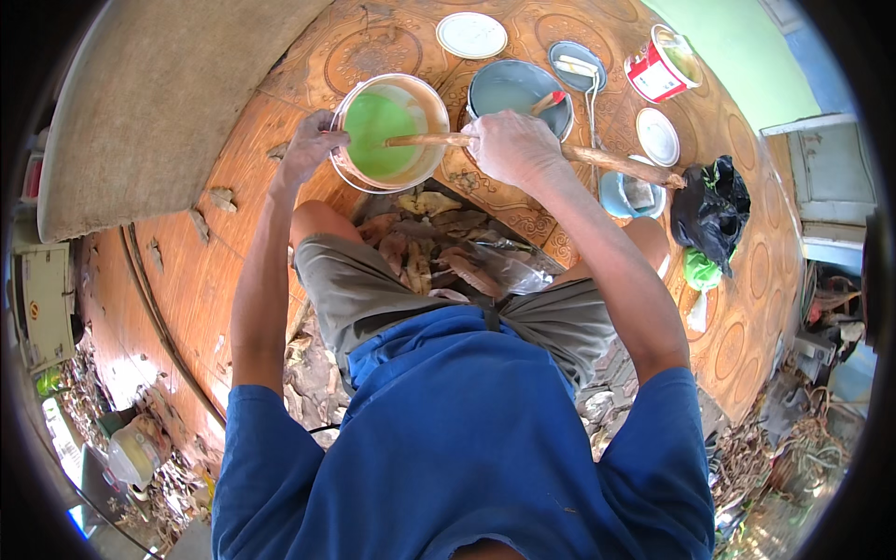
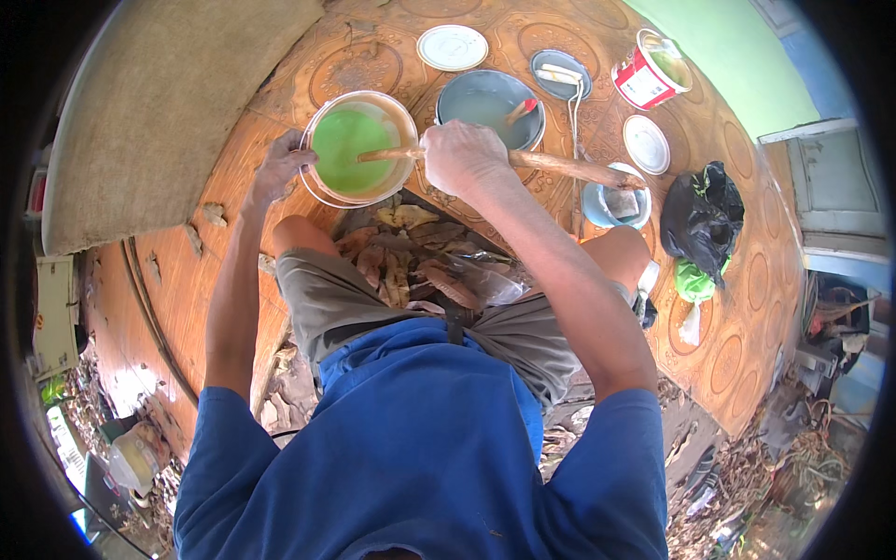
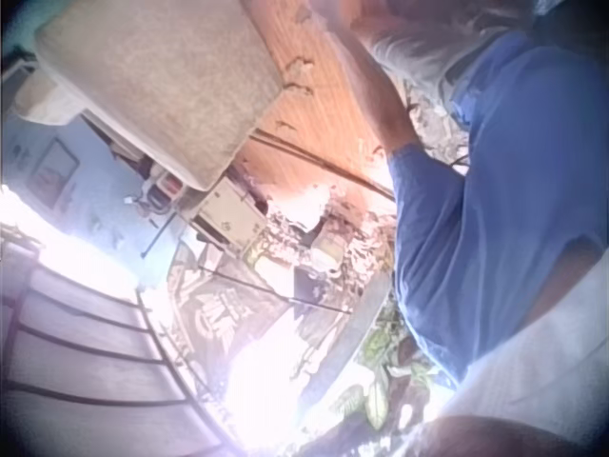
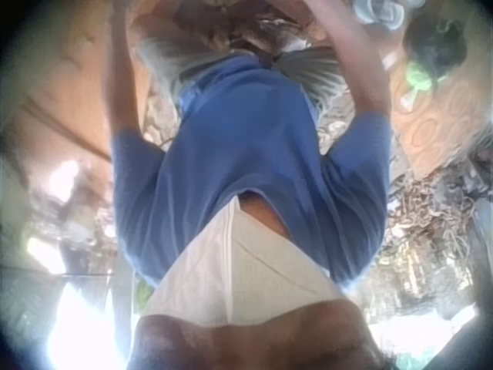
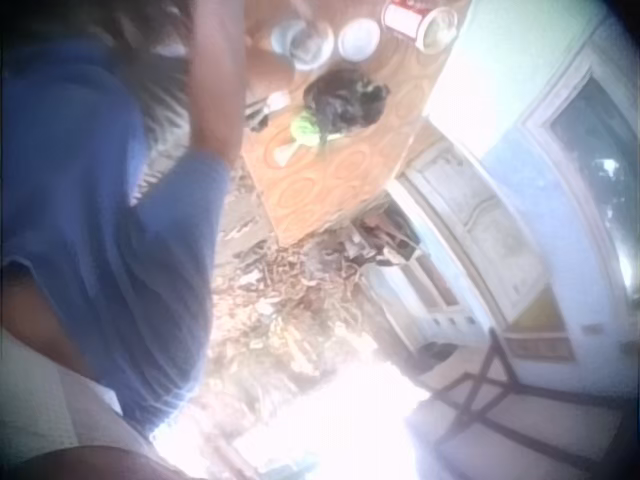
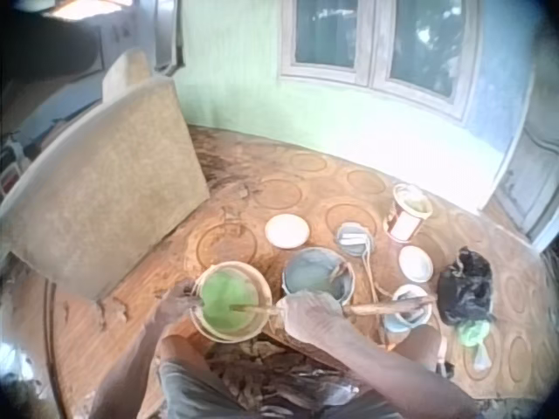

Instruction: The person sits on the floor and pours a green liquid from a plastic bag into a bucket. They then use a wooden stick to stir the green liquid in the bucket, mixing it thoroughly.

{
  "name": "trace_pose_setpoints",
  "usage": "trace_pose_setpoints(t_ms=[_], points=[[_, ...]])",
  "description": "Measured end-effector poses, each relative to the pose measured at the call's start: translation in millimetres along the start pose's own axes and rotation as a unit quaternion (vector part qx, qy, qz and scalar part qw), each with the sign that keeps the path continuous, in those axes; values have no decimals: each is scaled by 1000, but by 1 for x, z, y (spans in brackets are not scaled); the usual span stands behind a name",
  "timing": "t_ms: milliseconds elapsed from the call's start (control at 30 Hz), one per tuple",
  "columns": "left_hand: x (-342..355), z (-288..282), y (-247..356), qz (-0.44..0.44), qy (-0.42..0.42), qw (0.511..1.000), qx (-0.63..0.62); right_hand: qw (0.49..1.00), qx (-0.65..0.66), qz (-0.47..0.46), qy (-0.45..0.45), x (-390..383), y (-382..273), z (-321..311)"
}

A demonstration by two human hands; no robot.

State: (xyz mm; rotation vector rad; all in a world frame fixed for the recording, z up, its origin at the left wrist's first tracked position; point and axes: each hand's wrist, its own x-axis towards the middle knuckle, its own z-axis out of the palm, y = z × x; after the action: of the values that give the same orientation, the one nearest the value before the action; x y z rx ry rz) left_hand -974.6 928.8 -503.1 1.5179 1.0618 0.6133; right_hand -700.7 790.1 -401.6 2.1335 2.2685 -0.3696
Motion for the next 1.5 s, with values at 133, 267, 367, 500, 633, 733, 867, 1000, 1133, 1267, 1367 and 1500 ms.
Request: trace_pose_setpoints(t_ms=[133, 267, 367, 500, 633, 733, 867, 1000, 1133, 1267, 1367, 1500], points=[[-6, -10, -7, 8, -10, 999, -29, 999, -9, 28, -30, -7, 1, -3], [-13, -7, -5, -8, 10, 999, -44, 999, -16, 12, -41, -13, -3, 0], [-13, -8, -6, -17, 18, 998, -50, 998, -39, -31, -40, -18, -14, -5], [-13, -12, -12, -17, 22, 999, -37, 999, -21, 19, -33, -7, -12, -6], [-16, -9, -14, -34, 43, 998, -28, 999, -36, 23, -7, -1, -19, -6], [-17, -9, -15, -23, 49, 998, -44, 999, -51, -15, 0, -6, -29, 5], [-21, -17, -22, -16, 55, 996, -73, 999, -36, -15, -25, -15, -29, 5], [-24, -18, -22, -27, 46, 998, -30, 998, -52, -3, 30, 2, -17, 1], [-28, -22, -23, 7, 54, 998, -31, 996, -56, -53, 40, 3, -33, 9], [-24, -20, -31, -5, 74, 994, -75, 996, -43, -71, 30, -9, -21, 14], [-32, -18, -27, -31, 96, 990, -98, 997, -70, -34, -5, 6, -15, 4], [-31, -12, -24, -31, 118, 986, -115, 999, -47, -9, -9, 27, -36, 1]])
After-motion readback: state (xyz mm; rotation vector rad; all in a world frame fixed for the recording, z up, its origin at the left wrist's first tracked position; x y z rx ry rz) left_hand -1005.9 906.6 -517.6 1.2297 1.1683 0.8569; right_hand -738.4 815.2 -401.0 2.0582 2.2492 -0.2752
